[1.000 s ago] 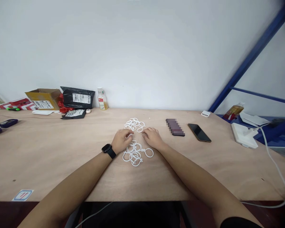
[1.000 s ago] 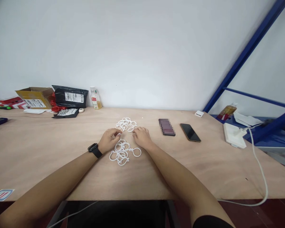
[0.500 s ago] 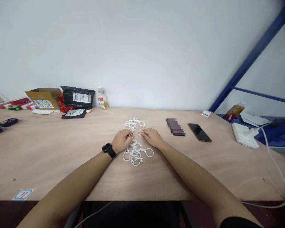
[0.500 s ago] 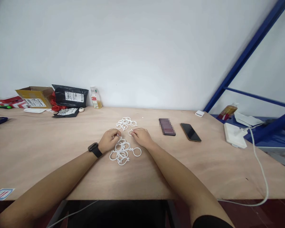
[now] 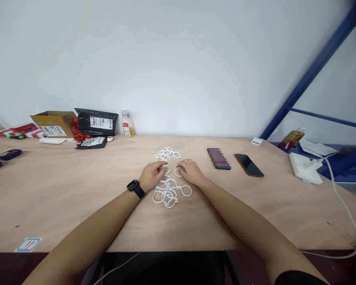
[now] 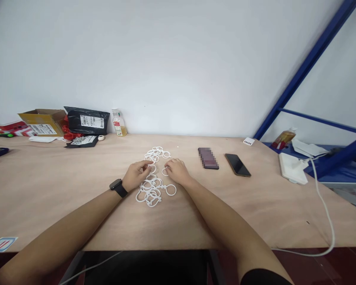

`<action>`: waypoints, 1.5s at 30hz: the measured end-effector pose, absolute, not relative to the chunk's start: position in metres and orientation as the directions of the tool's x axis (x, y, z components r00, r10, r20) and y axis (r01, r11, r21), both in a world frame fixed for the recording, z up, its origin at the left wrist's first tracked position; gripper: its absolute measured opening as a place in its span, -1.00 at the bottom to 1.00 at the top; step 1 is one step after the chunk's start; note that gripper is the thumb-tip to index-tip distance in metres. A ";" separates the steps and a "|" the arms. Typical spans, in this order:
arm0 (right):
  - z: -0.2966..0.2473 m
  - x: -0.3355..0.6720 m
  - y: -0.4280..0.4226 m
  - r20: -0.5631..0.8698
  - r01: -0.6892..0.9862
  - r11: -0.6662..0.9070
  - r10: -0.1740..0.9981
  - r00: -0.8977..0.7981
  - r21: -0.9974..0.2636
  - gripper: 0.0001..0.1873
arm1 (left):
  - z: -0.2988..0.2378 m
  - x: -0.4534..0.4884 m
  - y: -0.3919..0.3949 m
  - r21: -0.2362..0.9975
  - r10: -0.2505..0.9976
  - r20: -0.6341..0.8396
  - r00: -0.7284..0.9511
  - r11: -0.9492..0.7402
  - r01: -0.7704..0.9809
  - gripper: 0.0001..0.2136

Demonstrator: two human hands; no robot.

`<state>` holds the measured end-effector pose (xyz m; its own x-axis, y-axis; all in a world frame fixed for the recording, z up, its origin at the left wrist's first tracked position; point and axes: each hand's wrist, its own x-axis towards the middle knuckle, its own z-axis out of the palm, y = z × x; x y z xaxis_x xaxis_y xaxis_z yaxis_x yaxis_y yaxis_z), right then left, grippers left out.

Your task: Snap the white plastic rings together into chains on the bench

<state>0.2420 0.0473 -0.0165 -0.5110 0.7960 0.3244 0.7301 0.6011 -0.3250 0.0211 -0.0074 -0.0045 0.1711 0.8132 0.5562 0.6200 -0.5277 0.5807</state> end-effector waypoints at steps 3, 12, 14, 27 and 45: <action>-0.017 0.242 0.049 0.393 0.675 0.577 0.814 -0.427 -0.461 -0.81 | -0.007 0.021 -0.006 0.640 0.829 0.550 0.106 -0.499 0.584 -0.79; -0.019 0.241 0.048 0.401 0.489 0.510 0.860 -0.316 -0.708 -0.73 | -0.010 0.019 -0.002 0.758 0.874 0.486 -0.008 -0.417 0.501 -0.73; -0.018 0.240 0.048 0.423 0.466 0.518 0.855 -0.299 -0.717 -0.74 | -0.010 0.019 -0.002 0.778 0.882 0.471 -0.019 -0.406 0.479 -0.73; -0.014 0.240 0.046 0.480 0.487 0.652 0.757 -0.443 -0.581 -0.77 | -0.009 0.019 -0.001 0.805 0.903 0.430 0.013 -0.390 0.447 -0.79; -0.014 0.242 0.052 0.482 0.454 0.738 0.672 -0.562 -0.499 -0.71 | 0.000 0.019 -0.006 0.757 0.872 0.476 0.112 -0.471 0.453 -0.81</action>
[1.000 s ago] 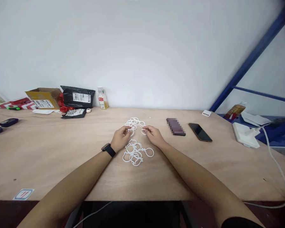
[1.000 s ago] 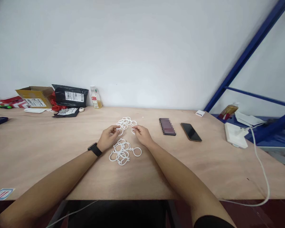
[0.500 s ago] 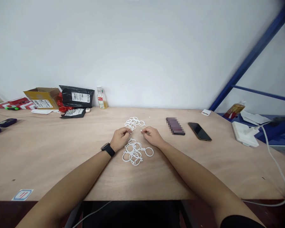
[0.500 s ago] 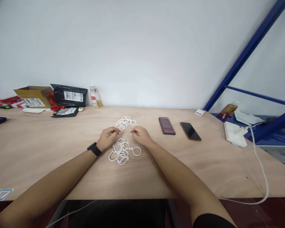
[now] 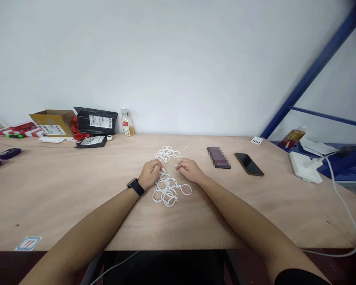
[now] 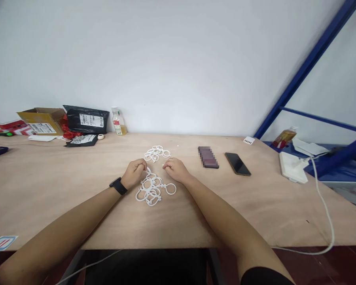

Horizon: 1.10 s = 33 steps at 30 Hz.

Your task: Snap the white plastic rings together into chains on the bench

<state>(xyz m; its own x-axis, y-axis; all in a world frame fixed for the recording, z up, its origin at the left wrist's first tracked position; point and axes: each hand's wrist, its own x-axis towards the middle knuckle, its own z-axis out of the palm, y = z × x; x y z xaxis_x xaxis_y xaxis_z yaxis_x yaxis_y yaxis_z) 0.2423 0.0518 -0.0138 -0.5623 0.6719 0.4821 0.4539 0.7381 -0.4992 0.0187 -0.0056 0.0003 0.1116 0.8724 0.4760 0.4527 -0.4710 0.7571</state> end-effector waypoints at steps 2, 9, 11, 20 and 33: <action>-0.013 0.243 0.052 0.489 0.462 0.747 0.664 -0.566 -0.478 -0.71 | -0.001 0.019 -0.006 0.749 0.872 0.478 0.104 -0.466 0.471 -0.82; -0.008 0.243 0.041 0.491 0.490 0.766 0.642 -0.588 -0.415 -0.51 | 0.001 0.019 -0.012 0.746 0.884 0.428 0.186 -0.462 0.479 -0.72; -0.007 0.243 0.038 0.492 0.454 0.786 0.618 -0.613 -0.420 -0.46 | 0.003 0.019 -0.013 0.705 0.871 0.439 0.222 -0.487 0.516 -0.74; -0.017 0.245 0.056 0.468 0.668 0.610 0.780 -0.415 -0.426 -0.55 | 0.002 0.021 -0.011 0.632 0.865 0.459 0.201 -0.477 0.610 -0.80; -0.018 0.242 0.064 0.306 0.803 0.478 0.872 -0.383 -0.355 -0.74 | 0.004 0.022 -0.011 0.581 0.847 0.418 0.329 -0.527 0.620 -0.79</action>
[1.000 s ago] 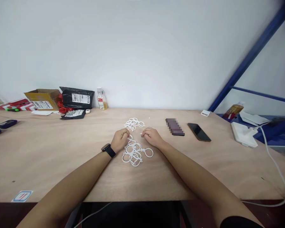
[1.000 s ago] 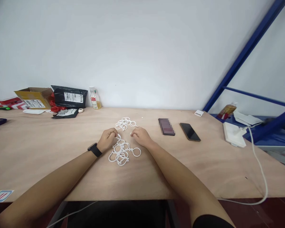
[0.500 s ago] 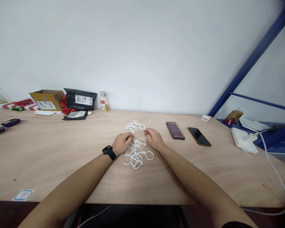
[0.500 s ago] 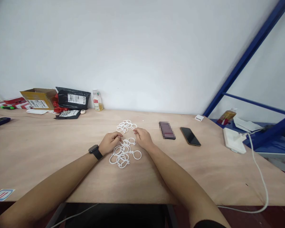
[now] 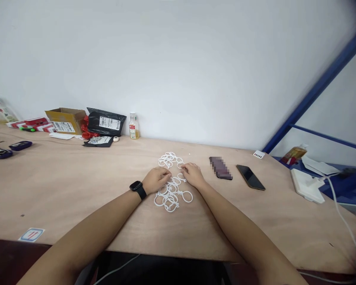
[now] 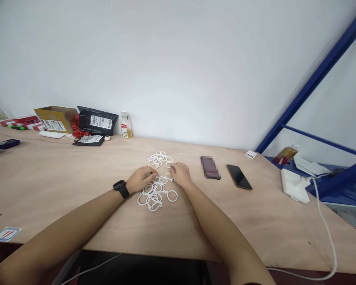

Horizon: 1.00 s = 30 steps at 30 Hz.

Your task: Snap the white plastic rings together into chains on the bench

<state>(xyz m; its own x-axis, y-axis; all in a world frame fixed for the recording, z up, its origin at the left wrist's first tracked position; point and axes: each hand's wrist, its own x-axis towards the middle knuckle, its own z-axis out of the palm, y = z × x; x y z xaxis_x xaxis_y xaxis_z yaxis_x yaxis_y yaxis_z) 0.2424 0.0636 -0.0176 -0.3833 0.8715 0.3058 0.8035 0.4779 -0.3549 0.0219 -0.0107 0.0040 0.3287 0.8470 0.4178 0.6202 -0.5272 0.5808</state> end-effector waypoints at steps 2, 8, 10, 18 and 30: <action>-0.017 0.244 0.063 0.344 0.801 0.470 0.871 -0.352 -0.371 -0.78 | 0.004 0.022 -0.010 0.578 0.845 0.424 0.324 -0.529 0.621 -0.80; -0.015 0.240 0.056 0.488 0.632 0.560 0.816 -0.309 -0.536 -0.74 | -0.003 0.022 -0.008 0.568 0.816 0.512 0.267 -0.556 0.607 -0.83; -0.014 0.234 0.049 0.519 0.563 0.604 0.790 -0.327 -0.564 -0.75 | -0.003 0.022 -0.008 0.543 0.785 0.552 0.280 -0.594 0.594 -0.78; -0.006 0.214 0.023 0.565 0.382 0.797 0.603 -0.563 -0.468 -0.78 | 0.006 0.027 -0.013 0.361 0.695 0.607 0.385 -0.673 0.646 -0.63; -0.024 0.243 0.075 0.301 0.706 0.514 0.858 -0.417 -0.487 -0.49 | 0.000 0.022 -0.007 0.511 0.826 0.528 0.197 -0.494 0.703 -0.80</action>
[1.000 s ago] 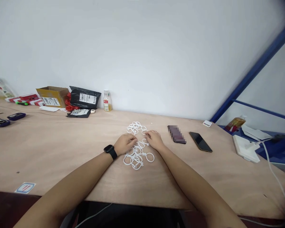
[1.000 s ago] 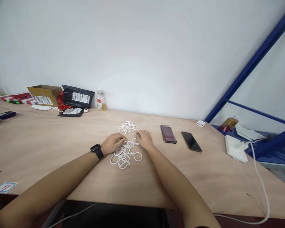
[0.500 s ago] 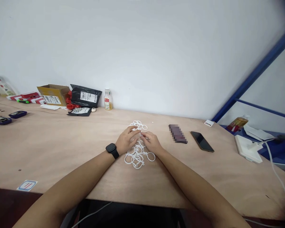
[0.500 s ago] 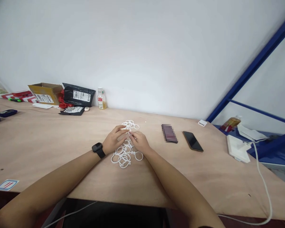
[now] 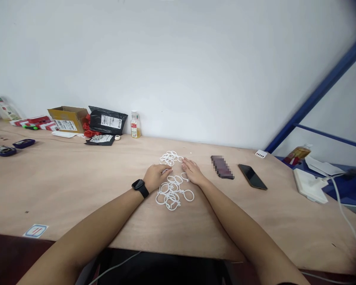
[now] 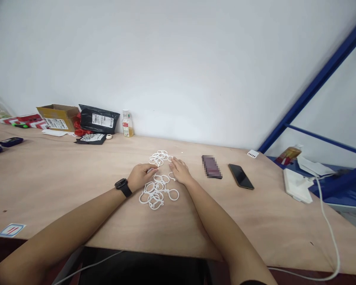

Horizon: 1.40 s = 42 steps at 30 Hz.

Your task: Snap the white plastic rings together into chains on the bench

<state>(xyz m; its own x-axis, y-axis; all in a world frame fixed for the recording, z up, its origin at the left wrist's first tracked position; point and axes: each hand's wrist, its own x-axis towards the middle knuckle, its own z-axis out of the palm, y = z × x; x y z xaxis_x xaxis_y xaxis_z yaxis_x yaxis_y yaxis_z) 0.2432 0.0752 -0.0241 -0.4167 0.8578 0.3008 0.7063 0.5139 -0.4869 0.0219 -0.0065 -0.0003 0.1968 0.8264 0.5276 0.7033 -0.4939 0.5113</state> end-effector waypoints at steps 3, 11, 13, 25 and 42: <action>-0.027 0.241 0.079 0.161 0.777 0.460 0.886 -0.435 -0.430 -0.45 | -0.002 0.023 -0.005 0.492 0.808 0.552 0.204 -0.514 0.702 -0.81; -0.023 0.244 0.073 0.330 0.826 0.394 0.904 -0.270 -0.403 -0.56 | -0.007 0.021 -0.002 0.466 0.761 0.620 0.192 -0.554 0.690 -0.80; -0.021 0.248 0.073 0.322 0.850 0.342 0.921 -0.218 -0.402 -0.53 | -0.007 0.020 -0.003 0.465 0.759 0.620 0.202 -0.562 0.684 -0.81; -0.015 0.251 0.068 0.283 0.849 0.333 0.931 -0.230 -0.409 -0.81 | -0.002 0.021 -0.008 0.553 0.811 0.562 0.163 -0.515 0.655 -0.91; -0.023 0.247 0.070 0.429 0.455 0.452 0.889 -0.158 -0.768 -0.74 | -0.006 0.018 -0.004 0.541 0.816 0.566 0.119 -0.476 0.694 -0.78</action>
